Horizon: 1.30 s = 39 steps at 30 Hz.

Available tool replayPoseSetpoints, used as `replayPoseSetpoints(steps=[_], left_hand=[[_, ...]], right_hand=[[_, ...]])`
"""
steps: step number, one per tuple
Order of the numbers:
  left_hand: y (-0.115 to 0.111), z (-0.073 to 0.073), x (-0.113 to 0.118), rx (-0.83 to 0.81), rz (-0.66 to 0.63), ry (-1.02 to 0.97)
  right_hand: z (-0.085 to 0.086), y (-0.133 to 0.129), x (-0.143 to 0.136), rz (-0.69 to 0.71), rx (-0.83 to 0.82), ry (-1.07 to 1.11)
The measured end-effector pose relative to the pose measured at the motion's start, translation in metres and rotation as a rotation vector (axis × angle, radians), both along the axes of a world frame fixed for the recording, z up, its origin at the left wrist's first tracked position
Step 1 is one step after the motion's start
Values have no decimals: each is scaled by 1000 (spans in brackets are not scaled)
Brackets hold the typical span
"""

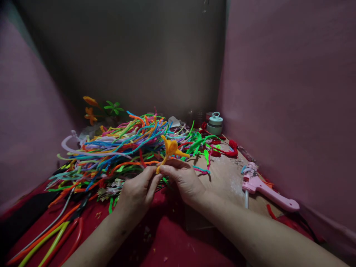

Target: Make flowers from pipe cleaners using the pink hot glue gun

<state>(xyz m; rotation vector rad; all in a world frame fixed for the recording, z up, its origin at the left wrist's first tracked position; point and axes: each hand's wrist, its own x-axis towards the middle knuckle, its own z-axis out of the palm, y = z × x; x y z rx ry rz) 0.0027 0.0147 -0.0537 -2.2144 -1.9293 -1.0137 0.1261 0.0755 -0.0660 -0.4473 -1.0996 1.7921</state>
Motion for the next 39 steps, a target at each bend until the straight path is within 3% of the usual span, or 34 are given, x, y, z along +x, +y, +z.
replayPoseSetpoints(steps=[3, 10, 16, 24, 29, 33, 36, 39], left_hand=[[1, 3, 1, 6, -34, -111], [1, 17, 2, -139, -90, -582], [0, 23, 3, -286, -94, -940], [4, 17, -5, -640, -397, -1460], [4, 14, -8, -725, -525, -1587], [5, 15, -9, -775, -541, -1601], [5, 17, -7, -751, -493, -1502], [3, 16, -1, -580, -323, -1215]], right_hand=[[1, -1, 0, -7, 39, -12], [8, -3, 5, 45, 225, -77], [10, -3, 5, 63, 224, -125], [2, 2, 4, 58, 153, -53], [3, 3, 4, 120, 111, -37], [2, 4, 2, 115, 72, -18], [1, 5, 1, 97, 21, 8], [-1, 5, 1, 73, -20, 16]])
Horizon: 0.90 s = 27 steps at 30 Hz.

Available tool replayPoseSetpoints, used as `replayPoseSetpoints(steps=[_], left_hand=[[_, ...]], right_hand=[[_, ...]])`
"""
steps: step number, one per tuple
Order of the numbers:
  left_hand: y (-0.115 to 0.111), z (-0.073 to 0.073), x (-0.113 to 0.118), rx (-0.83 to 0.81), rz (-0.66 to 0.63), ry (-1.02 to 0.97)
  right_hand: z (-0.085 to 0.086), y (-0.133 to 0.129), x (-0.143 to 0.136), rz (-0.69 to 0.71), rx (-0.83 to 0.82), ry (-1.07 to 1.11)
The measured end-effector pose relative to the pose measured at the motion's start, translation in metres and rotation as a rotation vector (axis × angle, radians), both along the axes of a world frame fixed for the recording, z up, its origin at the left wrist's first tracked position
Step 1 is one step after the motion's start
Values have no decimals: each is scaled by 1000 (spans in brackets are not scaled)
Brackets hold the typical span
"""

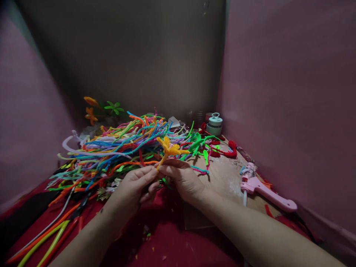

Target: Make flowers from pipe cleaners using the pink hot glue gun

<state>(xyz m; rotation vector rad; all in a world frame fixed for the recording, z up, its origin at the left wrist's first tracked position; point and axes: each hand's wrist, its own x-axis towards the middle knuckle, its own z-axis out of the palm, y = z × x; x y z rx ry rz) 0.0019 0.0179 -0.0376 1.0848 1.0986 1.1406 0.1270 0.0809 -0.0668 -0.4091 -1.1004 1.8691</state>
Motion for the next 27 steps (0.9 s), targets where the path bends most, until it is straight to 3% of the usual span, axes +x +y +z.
replayPoseSetpoints(steps=[4, 6, 9, 14, 21, 27], left_hand=[[-3, -10, 6, 396, 303, 722], [-4, -16, 6, 522, 359, 1008], [-3, -22, 4, 594, 366, 1195], [-3, -19, 4, 592, 359, 1114], [-1, -7, 6, 417, 333, 747], [0, 2, 4, 177, 214, 346]], right_hand=[[-2, 1, 1, -44, -29, -21], [-2, 1, 1, -60, -19, -31], [-5, 1, 1, -87, 17, -39], [-5, 1, 1, -97, 16, -69], [3, -2, 3, 1, 129, -136], [6, -1, 2, 35, 141, -60]])
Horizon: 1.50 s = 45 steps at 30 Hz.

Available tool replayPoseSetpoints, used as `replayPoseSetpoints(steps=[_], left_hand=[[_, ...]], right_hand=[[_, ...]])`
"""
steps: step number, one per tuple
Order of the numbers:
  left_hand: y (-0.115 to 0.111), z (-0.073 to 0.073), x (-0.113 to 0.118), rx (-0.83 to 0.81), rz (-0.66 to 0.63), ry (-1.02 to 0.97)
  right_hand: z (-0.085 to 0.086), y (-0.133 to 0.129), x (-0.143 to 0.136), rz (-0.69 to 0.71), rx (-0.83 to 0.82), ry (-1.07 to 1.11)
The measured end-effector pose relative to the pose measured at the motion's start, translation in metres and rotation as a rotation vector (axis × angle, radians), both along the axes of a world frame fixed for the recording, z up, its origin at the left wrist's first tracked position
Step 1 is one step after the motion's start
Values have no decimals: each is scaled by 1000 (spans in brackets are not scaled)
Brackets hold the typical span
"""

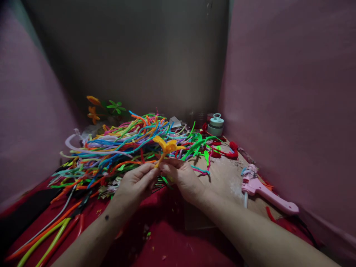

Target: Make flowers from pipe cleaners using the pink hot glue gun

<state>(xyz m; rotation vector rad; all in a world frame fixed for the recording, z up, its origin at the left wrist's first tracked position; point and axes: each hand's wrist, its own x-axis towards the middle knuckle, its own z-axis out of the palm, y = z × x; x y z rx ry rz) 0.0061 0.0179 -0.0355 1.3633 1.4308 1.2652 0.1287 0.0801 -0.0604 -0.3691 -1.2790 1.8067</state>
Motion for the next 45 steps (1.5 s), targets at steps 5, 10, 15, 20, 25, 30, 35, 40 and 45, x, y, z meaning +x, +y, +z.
replayPoseSetpoints(steps=[5, 10, 15, 20, 25, 30, 35, 40, 45], left_hand=[[1, 1, -4, -185, -149, -351], [0, 0, -6, -213, -262, -562], [-1, -5, -6, -234, -394, -764], [-1, -8, -9, -256, -439, -788], [-2, -3, -7, -212, -346, -566], [-3, 2, -1, -53, -146, -166], [-2, -2, -1, 88, -79, -5], [-2, 0, -5, 92, -145, -105], [-5, 6, -3, 90, -196, -155]], right_hand=[[-3, 2, 2, -31, 5, 14], [-3, 4, 3, -1, -39, -19], [-2, 4, 4, 118, -110, 0], [0, 3, 4, 132, -121, 44], [-1, 3, 3, 79, -111, 81], [0, -1, 3, 7, -69, 54], [3, -4, 6, -126, 145, -70], [4, -8, 10, -35, 289, -72], [12, -13, 11, -20, 352, -85]])
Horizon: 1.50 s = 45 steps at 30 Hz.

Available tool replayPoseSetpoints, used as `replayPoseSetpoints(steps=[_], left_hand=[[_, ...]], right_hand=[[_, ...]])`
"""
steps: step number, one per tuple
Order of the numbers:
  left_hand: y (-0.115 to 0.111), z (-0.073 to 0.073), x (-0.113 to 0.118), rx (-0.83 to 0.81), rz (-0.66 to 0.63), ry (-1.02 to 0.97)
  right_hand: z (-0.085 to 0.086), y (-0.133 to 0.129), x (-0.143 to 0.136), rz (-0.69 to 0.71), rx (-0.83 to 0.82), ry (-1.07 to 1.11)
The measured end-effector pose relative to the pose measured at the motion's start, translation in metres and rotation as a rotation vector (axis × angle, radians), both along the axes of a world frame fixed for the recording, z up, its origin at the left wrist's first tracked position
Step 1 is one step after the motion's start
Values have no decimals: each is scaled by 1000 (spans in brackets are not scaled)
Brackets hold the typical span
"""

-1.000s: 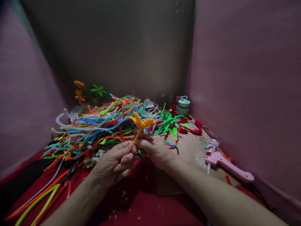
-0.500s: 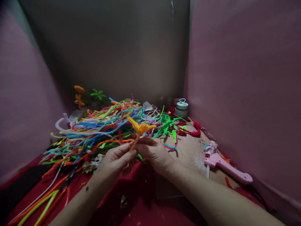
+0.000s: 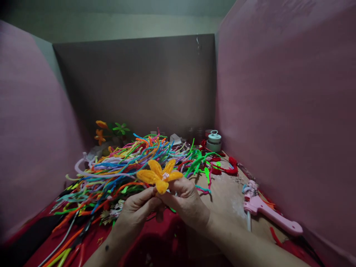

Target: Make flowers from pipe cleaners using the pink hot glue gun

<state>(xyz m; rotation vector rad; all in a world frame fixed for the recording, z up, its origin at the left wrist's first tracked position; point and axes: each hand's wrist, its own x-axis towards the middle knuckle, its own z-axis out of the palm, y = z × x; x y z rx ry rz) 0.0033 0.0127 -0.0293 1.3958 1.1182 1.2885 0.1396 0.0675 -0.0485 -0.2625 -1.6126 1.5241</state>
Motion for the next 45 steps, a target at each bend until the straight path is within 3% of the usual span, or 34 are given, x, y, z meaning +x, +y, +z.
replayPoseSetpoints(steps=[5, 12, 17, 20, 25, 35, 45], left_hand=[[-4, 6, 1, -17, 50, -19], [-6, 14, -18, 36, 267, -202], [-27, 19, -2, 16, 19, -299], [-37, 23, 20, -104, -12, -335], [-38, 28, 40, -240, 115, -561], [-26, 23, 51, -274, 99, -808], [-23, 18, 43, -338, 109, -475]], right_hand=[[3, 0, -2, -128, 40, -13], [12, 2, 5, -539, 535, -80], [22, -3, 10, -713, 809, -178], [21, -5, 10, -774, 892, -203], [17, -7, 8, -806, 916, -243], [4, -7, 5, -756, 764, -231], [-3, -5, 3, -729, 758, -203]])
